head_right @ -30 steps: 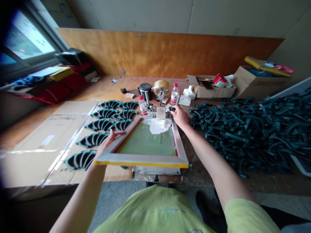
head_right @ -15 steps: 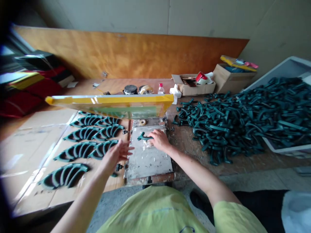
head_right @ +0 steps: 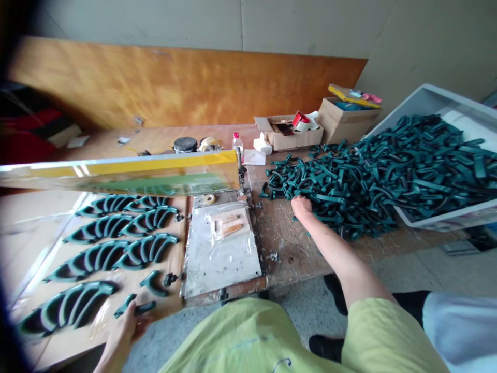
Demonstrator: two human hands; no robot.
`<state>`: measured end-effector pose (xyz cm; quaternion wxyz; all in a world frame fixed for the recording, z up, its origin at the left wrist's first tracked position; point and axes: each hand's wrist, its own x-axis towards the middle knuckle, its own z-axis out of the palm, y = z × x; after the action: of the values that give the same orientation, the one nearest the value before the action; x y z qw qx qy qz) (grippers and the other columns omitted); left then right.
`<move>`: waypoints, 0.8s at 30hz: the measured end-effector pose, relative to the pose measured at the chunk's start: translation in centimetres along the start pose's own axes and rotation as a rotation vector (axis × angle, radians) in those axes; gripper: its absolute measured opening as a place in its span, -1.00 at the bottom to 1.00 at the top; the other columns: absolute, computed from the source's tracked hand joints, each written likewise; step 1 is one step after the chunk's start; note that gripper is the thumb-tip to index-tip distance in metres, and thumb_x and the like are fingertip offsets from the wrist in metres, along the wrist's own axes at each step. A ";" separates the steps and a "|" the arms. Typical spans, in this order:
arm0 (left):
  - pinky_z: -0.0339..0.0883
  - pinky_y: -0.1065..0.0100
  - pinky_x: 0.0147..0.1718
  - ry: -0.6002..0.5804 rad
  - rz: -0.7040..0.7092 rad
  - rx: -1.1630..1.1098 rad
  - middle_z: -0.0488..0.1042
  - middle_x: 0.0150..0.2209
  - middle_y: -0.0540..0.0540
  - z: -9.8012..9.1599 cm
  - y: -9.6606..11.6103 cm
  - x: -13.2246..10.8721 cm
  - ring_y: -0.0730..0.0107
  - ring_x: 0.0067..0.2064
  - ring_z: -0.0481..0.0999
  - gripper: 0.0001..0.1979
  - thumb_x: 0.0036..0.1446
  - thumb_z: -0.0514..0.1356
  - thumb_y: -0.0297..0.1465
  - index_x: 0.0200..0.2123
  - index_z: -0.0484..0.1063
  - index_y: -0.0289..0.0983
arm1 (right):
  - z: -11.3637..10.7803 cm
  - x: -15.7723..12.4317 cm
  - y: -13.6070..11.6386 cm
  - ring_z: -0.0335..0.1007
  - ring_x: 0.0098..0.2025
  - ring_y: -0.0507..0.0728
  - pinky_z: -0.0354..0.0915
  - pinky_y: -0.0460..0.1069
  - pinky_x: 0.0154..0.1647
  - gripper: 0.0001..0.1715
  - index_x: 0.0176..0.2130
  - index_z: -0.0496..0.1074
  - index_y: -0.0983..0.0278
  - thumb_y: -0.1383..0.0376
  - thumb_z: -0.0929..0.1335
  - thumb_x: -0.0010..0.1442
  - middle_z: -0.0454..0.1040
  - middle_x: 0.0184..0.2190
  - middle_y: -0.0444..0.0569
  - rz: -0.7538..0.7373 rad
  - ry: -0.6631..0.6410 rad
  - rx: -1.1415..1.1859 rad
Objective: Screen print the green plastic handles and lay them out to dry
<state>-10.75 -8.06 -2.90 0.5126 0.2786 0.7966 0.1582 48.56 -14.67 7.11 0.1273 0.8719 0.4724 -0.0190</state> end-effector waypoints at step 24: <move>0.32 0.51 -0.60 -0.158 0.947 -0.479 0.45 -0.58 0.05 3.6 21.2 -11.9 0.52 -0.60 0.42 -0.55 0.08 0.19 0.02 -0.23 0.45 -0.26 | 0.9 -2.8 -18.6 0.36 -0.11 0.15 0.27 0.04 -0.04 -0.65 0.06 0.49 0.18 0.31 0.34 0.27 0.49 -0.20 -0.02 -0.895 0.283 0.665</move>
<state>2.28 1.42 15.64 0.4929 0.4935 0.4844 0.5280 31.68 -7.45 2.91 -0.2386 0.5743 0.7765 -0.1016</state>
